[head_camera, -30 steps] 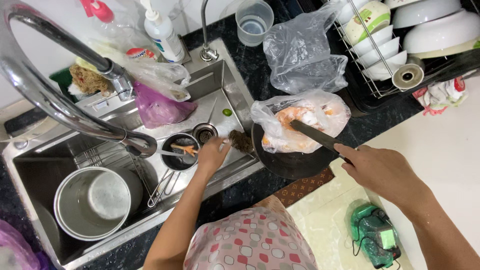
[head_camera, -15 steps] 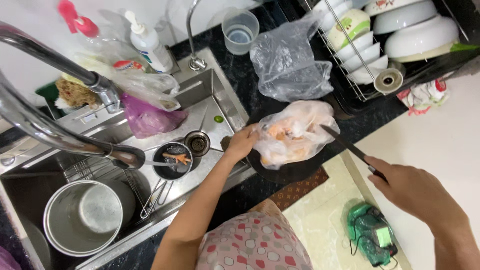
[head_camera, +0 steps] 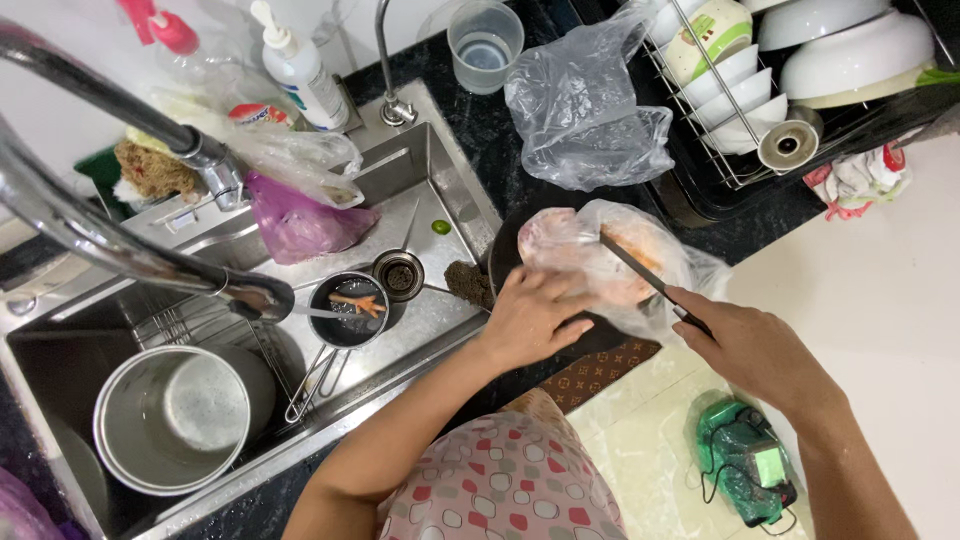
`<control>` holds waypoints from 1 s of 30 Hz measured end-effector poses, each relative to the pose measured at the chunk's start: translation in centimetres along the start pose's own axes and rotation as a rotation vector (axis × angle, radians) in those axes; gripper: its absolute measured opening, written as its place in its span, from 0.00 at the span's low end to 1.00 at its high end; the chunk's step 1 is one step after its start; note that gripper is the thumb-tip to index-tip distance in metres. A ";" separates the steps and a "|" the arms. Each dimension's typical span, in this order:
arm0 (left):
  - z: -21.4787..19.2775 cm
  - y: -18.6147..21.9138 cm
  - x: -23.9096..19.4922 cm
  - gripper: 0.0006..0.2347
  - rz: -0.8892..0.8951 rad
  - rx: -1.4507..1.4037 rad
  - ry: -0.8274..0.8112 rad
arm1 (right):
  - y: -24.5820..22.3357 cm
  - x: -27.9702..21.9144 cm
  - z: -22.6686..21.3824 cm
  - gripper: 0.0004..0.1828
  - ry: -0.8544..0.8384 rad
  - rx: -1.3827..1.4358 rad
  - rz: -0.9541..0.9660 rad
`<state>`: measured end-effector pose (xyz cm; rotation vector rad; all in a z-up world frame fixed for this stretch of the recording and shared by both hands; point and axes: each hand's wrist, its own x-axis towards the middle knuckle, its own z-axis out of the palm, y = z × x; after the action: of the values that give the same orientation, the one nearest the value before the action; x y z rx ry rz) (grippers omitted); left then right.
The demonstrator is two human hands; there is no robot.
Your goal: The person retrieves a plastic container from a refrigerator, then opens a freezer drawer to take out a bag of frozen food and brings it to a sink.
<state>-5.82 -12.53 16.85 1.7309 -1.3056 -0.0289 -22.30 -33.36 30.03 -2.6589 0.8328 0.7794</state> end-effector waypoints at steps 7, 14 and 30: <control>-0.2 -11.2 -14.1 0.09 -0.733 -0.694 0.243 | 4.0 -3.5 5.1 0.29 0.029 0.346 0.208; -6.8 -15.3 -34.6 0.14 -1.351 -0.475 0.593 | 8.1 -5.3 11.6 0.29 0.013 0.708 0.343; -28.3 -21.6 -9.2 0.23 -0.499 0.627 0.092 | 3.8 -8.4 11.2 0.33 0.163 0.697 0.330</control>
<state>20.69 12.71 13.78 2.5273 -0.8248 0.1911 -35.02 -28.37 25.19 -2.0003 1.3182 0.2516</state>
